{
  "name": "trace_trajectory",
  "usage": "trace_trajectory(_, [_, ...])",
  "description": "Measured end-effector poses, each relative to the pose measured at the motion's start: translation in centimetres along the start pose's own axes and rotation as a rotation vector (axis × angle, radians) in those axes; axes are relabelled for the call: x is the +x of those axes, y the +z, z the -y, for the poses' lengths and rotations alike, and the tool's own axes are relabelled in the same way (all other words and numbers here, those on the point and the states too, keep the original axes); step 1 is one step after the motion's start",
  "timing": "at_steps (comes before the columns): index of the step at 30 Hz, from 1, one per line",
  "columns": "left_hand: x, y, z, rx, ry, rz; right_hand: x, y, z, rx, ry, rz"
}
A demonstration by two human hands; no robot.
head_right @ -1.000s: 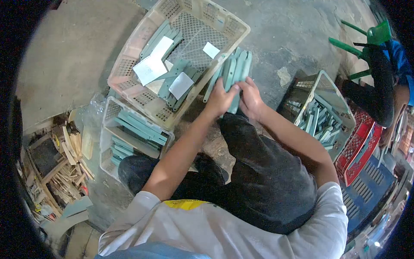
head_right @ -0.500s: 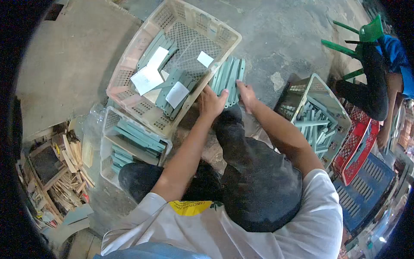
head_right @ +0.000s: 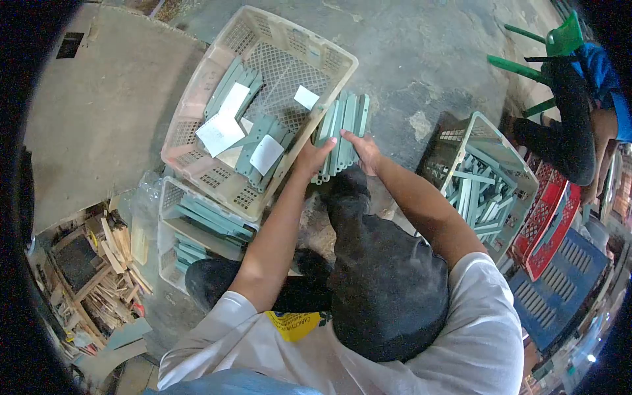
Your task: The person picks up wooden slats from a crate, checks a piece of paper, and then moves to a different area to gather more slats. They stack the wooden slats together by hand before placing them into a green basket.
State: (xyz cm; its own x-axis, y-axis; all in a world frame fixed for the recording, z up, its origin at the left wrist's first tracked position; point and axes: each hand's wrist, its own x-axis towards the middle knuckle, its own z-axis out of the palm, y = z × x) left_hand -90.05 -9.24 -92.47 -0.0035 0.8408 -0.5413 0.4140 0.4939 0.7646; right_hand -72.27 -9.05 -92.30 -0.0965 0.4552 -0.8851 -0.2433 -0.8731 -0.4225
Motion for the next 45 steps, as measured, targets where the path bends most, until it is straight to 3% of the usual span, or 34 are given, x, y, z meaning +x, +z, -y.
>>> trace_trajectory(2, [0.2,-0.5,-0.1,-0.269,-0.080,0.216,0.1,-0.2,0.0,0.021,0.008,0.017])
trace_trajectory(4, [0.7,-0.4,0.6,-0.370,-0.130,0.262,1.1,-0.9,-0.2,0.071,0.033,0.161])
trace_trajectory(11, [0.7,-1.2,-1.1,-0.603,-0.183,0.345,1.4,-1.1,-0.5,0.134,0.013,0.182])
trace_trajectory(15, [1.5,-1.0,-0.4,-0.578,-0.121,0.373,1.0,-1.1,-0.2,0.222,0.025,0.271])
trace_trajectory(18, [1.9,-0.7,-0.8,-0.681,-0.252,0.433,0.3,-1.2,0.8,0.255,0.054,0.311])
trace_trajectory(22, [1.5,-1.1,-2.9,-0.576,-0.185,0.414,0.3,-1.7,0.5,0.294,0.074,0.332])
trace_trajectory(25, [2.9,1.6,-1.1,-0.478,0.113,0.363,-0.3,-2.7,0.5,0.355,0.070,0.349])
trace_trajectory(29, [2.8,3.1,-4.8,-0.411,0.042,0.501,-2.7,-5.1,0.2,0.448,0.000,0.273])
trace_trajectory(32, [-1.9,1.5,-10.4,-0.209,0.000,0.502,-7.6,-5.2,0.1,0.491,-0.117,0.144])
trace_trajectory(34, [-5.5,0.5,-13.0,-0.057,0.094,0.378,-11.6,-5.0,0.6,0.450,-0.229,0.147])
trace_trajectory(37, [-11.0,-4.1,-19.1,0.045,0.132,0.385,-19.5,-2.0,3.6,0.479,-0.246,0.240])
trace_trajectory(42, [-20.9,-10.8,-28.5,-0.250,0.260,0.360,-33.6,3.5,9.0,0.434,-0.357,0.345])
trace_trajectory(45, [-28.5,-14.9,-35.1,-0.355,0.256,0.382,-44.5,7.0,12.5,0.410,-0.433,0.249])
